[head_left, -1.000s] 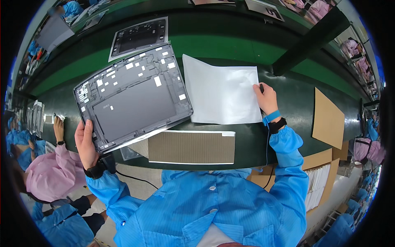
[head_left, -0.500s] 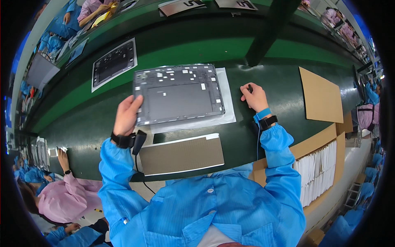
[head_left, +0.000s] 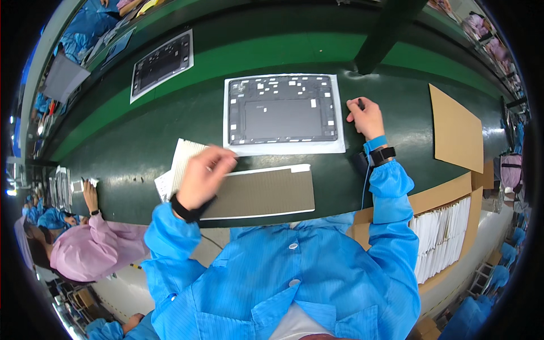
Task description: The person is seen picking up electronic components from a box, inspecting them, and applying small parts or labels using a tool at an assembly line.
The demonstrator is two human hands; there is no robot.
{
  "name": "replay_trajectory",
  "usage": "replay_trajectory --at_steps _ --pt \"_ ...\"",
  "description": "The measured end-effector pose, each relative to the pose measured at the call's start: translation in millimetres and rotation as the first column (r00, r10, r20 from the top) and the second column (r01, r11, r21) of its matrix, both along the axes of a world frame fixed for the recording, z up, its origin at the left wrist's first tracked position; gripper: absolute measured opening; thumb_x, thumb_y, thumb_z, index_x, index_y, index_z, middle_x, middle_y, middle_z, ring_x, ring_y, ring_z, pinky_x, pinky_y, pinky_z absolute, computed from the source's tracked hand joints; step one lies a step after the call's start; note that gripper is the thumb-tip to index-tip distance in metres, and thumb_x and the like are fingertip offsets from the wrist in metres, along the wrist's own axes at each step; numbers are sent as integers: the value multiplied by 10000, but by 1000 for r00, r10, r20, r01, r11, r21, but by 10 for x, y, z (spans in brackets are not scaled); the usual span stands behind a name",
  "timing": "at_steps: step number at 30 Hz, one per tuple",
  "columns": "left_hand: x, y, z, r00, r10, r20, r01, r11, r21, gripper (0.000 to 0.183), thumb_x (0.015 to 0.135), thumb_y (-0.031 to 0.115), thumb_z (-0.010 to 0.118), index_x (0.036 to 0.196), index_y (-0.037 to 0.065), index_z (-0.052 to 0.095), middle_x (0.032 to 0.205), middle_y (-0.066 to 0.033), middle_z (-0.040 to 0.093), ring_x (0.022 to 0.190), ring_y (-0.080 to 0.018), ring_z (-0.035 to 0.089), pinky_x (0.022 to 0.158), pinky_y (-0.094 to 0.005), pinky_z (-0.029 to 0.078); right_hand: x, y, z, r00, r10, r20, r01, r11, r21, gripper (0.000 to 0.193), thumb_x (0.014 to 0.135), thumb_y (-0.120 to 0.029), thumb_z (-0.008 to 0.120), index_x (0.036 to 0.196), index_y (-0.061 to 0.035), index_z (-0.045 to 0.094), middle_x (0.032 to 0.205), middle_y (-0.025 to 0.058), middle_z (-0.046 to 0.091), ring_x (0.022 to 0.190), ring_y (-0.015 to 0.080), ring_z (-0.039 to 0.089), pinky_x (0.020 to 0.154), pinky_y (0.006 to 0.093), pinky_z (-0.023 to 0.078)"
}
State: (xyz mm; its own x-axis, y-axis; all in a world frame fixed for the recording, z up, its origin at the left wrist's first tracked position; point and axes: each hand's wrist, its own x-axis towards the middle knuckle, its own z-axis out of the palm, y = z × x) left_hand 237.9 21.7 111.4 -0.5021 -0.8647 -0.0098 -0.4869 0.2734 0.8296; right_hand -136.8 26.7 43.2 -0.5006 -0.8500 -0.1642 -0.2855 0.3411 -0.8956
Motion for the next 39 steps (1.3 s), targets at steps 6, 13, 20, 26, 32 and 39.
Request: replay_trajectory --at_steps 6,13,20,26,32,39 --pt "-306 597 -318 938 -347 9 344 924 -168 129 776 89 638 892 33 633 811 -92 577 758 -269 575 682 -340 479 -52 134 95 977 18 214 -1 997 -79 278 885 -266 514 859 0 593 661 45 596 474 74 470 422 208 344" --pt "-442 432 -505 935 -309 174 345 905 -247 244 765 121 641 999 64 608 868 -100 544 820 -273 563 726 -365 470 410 722 278 911 129 392 -30 968 -249 430 962 -326 345 911 29 582 800 86 590 604 125 551 561 233 453" --pt "-438 375 -498 919 -350 182 382 905 -189 336 741 116 656 1070 97 588 870 -81 523 831 -263 546 750 -359 457 912 817 221 844 350 406 -306 937 -169 136 886 -118 553 935 4 519 817 73 581 720 120 604 671 243 509" --pt "-451 392 -507 917 -342 204 380 905 -190 416 724 95 655 1130 112 565 872 -68 498 835 -252 516 754 -352 444 944 610 159 752 499 431 -456 866 -206 168 838 -8 584 986 9 507 934 52 570 852 107 569 766 247 483" --pt "-436 399 -526 915 -345 209 384 903 -193 419 727 82 648 1136 110 563 885 -72 493 846 -248 510 757 -351 443 920 522 118 728 572 379 -552 816 -172 163 848 -9 566 993 15 496 943 68 576 864 125 571 783 257 483" --pt "-455 400 -510 911 -344 227 388 903 -184 429 732 83 647 1150 114 554 897 -70 489 854 -244 508 768 -346 449 901 492 102 723 560 404 -554 820 -146 173 858 -40 568 1000 14 486 930 80 587 865 131 587 765 252 500"
